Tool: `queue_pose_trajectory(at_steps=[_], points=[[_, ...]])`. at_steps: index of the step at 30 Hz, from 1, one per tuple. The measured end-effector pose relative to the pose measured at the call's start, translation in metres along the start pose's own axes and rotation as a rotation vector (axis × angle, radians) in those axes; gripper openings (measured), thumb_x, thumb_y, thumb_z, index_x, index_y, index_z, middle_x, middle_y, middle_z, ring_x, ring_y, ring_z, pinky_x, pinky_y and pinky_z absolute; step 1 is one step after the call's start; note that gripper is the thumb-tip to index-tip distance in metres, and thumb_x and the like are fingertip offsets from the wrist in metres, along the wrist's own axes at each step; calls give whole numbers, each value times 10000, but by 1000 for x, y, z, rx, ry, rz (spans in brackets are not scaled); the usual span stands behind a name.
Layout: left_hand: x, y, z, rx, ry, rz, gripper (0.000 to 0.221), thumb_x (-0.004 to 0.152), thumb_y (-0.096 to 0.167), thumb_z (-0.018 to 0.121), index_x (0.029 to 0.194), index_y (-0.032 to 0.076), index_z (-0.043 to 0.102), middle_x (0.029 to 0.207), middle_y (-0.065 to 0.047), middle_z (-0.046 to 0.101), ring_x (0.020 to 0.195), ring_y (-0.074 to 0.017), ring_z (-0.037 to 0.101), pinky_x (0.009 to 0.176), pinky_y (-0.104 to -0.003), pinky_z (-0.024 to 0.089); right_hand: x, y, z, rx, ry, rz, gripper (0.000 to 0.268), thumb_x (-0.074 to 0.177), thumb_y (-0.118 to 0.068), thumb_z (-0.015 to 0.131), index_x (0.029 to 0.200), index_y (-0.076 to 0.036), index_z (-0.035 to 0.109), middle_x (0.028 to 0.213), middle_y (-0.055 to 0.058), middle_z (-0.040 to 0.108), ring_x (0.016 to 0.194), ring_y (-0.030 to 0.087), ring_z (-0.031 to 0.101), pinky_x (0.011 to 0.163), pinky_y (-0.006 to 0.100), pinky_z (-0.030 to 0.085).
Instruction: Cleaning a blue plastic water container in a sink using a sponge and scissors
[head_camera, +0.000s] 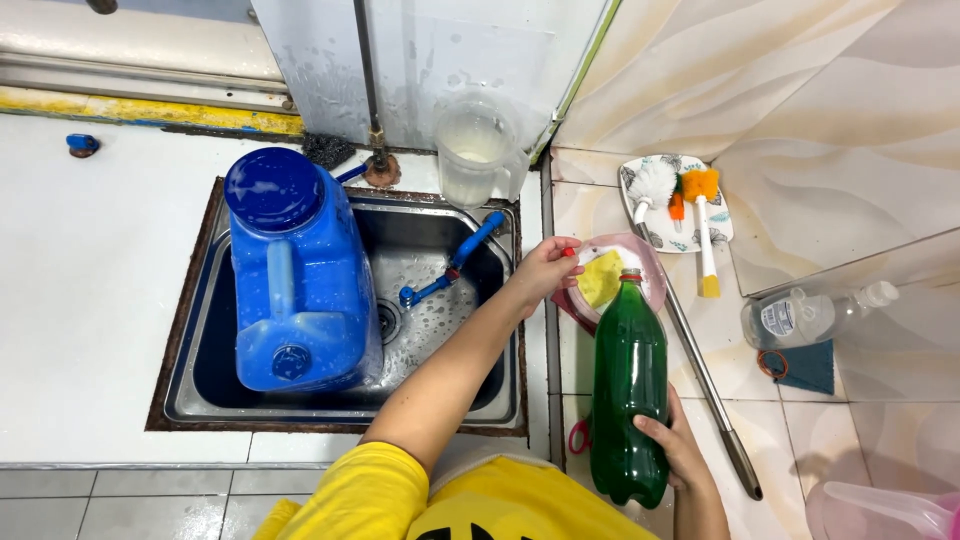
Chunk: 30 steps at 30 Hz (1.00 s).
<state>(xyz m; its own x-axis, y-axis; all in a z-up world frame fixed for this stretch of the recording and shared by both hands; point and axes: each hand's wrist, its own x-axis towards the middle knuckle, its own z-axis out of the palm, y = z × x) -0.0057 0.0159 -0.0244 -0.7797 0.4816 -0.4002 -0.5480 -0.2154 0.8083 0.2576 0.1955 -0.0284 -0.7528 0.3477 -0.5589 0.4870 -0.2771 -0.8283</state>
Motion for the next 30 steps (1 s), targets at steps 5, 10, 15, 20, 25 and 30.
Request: queue_pose_trajectory(at_steps=[5, 10, 15, 20, 25, 30], points=[[1, -2, 2, -5, -11, -6, 240, 995, 107, 588, 1235, 105, 608, 1205, -74, 661, 996, -140, 685, 729, -222, 587, 0, -1, 0, 5, 11, 27, 972, 634, -98, 694, 1557, -130, 390, 1333, 248, 539, 1105, 422, 568, 864, 563, 504], [0, -1, 3, 13, -20, -5, 263, 986, 97, 581, 1247, 104, 607, 1243, -79, 663, 1009, -139, 691, 738, -223, 585, -2, -4, 3, 7, 4, 26, 987, 629, -91, 689, 1565, -135, 379, 1344, 248, 536, 1109, 425, 566, 869, 572, 507], [-1, -2, 5, -15, -26, -25, 252, 990, 153, 627, 1240, 135, 608, 1080, -71, 628, 938, -154, 720, 704, -243, 607, -3, -3, 4, 1, 17, 5, 1006, 628, -102, 696, 1580, -146, 377, 1349, 244, 549, 1108, 416, 577, 858, 547, 511], [-10, 7, 8, 16, -38, -39, 259, 997, 176, 629, 1251, 136, 605, 1107, -95, 624, 988, -169, 715, 766, -259, 617, -2, -2, 2, 16, 9, 4, 971, 647, -91, 685, 1569, -135, 385, 1351, 240, 547, 1115, 411, 572, 867, 548, 505], [-3, 4, 13, 57, -38, -41, 269, 977, 181, 644, 1241, 149, 604, 1098, -85, 634, 995, -170, 700, 791, -279, 611, -14, -16, 21, -32, 22, -23, 1019, 623, -78, 707, 1582, -144, 369, 1406, 195, 530, 1216, 365, 548, 973, 511, 482], [16, 3, 30, 197, -148, -10, 483, 950, 241, 639, 1390, 54, 573, 1381, -152, 613, 1199, -208, 644, 994, -326, 577, -18, -18, 35, -35, 83, -59, 1160, 538, -80, 743, 1603, -195, 299, 1529, 156, 444, 1326, 359, 500, 1053, 525, 475]])
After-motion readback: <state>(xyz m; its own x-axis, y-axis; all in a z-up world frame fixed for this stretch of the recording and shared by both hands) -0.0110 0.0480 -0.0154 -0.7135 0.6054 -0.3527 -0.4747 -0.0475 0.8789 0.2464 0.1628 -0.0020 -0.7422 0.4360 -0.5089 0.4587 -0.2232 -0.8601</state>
